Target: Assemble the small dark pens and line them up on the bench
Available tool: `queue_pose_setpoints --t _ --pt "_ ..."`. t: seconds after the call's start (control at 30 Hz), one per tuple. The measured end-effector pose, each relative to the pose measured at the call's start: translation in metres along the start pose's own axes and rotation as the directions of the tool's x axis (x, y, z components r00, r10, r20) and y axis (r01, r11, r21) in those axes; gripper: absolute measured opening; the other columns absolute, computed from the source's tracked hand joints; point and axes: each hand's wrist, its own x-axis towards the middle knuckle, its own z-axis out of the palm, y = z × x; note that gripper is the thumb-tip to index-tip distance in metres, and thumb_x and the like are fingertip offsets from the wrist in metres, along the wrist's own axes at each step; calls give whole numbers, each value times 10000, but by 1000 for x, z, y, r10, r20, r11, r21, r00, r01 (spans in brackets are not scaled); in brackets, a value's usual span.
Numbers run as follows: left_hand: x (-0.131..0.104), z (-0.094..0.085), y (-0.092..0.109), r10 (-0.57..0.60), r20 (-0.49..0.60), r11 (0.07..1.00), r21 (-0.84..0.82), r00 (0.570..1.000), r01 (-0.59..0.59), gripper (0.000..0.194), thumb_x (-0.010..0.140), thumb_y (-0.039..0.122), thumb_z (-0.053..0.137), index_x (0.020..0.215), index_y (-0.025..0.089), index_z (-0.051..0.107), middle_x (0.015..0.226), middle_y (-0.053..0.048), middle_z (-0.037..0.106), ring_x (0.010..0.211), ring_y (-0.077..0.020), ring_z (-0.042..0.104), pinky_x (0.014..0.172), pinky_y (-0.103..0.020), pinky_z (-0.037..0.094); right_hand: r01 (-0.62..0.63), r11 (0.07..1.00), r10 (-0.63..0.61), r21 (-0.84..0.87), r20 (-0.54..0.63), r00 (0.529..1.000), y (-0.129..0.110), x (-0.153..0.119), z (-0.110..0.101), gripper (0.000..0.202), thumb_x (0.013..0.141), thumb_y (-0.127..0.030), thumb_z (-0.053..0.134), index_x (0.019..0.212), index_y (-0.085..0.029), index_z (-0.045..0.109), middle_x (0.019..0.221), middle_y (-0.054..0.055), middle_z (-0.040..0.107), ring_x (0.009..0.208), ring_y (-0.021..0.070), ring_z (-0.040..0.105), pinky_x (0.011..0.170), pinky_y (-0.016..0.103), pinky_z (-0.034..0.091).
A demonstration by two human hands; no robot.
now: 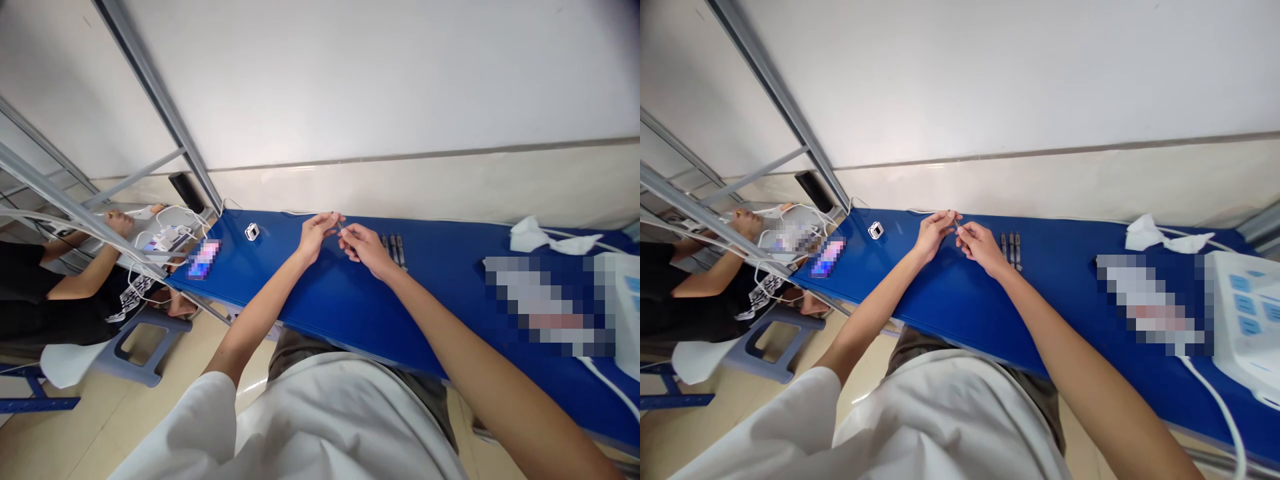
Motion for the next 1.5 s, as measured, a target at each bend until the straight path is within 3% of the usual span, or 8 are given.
queue_pose_setpoints --t 0.27,0.9,1.2,1.5 --pt "-1 2 3 -25 5 999 -29 1000 25 353 855 513 943 1021 212 863 1198 -103 823 1058 -214 741 960 -336 567 -33 997 31 65 27 999 -4 -1 1 477 935 -673 847 1013 -244 654 779 2 626 514 79 339 451 223 237" --pt "-5 7 11 -72 26 991 -110 997 74 321 885 447 917 1063 188 852 1186 -118 825 1051 -224 749 1003 -362 553 -86 984 75 158 76 994 -11 -1 1 465 909 -643 877 958 -240 651 728 -27 550 492 65 258 448 228 168" --pt "-7 9 13 -93 21 987 -132 995 95 303 893 432 906 1057 190 827 1194 -126 821 1046 -233 762 1011 -381 574 -135 965 118 225 86 989 -15 -3 4 453 862 -593 924 957 -235 664 736 -19 580 489 64 269 451 234 182" --pt "-5 10 9 -106 -93 978 -192 990 86 362 936 491 881 1131 219 744 1190 -116 829 1154 -270 797 1062 -418 564 -103 938 114 332 -13 993 -23 0 -4 440 840 -590 940 938 -221 723 860 38 688 526 85 362 445 260 278"
